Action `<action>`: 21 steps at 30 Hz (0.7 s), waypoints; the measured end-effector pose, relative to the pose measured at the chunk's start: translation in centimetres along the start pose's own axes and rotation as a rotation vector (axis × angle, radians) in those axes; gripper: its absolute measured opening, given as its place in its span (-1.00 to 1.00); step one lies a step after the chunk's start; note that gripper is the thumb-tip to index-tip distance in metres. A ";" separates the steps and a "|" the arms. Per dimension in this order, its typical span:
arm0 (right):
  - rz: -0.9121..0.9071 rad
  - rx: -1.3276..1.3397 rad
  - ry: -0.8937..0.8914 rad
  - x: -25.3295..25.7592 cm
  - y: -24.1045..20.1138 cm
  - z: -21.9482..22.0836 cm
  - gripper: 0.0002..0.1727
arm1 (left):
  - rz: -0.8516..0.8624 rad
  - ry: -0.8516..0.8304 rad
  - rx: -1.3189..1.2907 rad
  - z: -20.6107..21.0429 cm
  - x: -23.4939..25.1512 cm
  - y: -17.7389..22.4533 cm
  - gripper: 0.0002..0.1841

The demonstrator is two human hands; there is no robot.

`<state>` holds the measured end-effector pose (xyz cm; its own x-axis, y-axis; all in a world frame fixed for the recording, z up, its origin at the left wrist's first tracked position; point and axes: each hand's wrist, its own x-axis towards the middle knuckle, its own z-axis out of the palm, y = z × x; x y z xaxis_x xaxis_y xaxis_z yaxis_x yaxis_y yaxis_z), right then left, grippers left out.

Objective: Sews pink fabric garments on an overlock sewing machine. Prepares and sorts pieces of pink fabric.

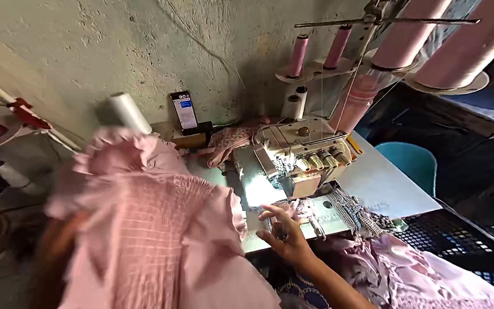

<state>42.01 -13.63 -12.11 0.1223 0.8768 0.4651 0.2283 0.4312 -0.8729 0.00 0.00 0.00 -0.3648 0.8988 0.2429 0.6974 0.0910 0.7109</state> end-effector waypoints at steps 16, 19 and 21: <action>0.166 -0.648 -0.672 7.9 5.5 12.2 -0.62 | 0.111 -0.727 0.368 10.6 -5.5 -4.5 -0.27; 0.058 -0.550 -0.533 8.2 7.2 11.7 -0.71 | 0.237 -0.975 -0.035 5.8 -2.2 -0.8 -0.64; 0.011 -0.552 -0.482 7.2 7.2 11.2 -0.70 | 0.341 -0.868 -0.279 3.6 0.6 1.7 -0.67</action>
<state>33.70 -1.79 -16.72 -0.2821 0.9315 0.2295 0.6982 0.3634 -0.6167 3.19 2.26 -1.06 0.4892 0.8717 -0.0270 0.4691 -0.2369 0.8508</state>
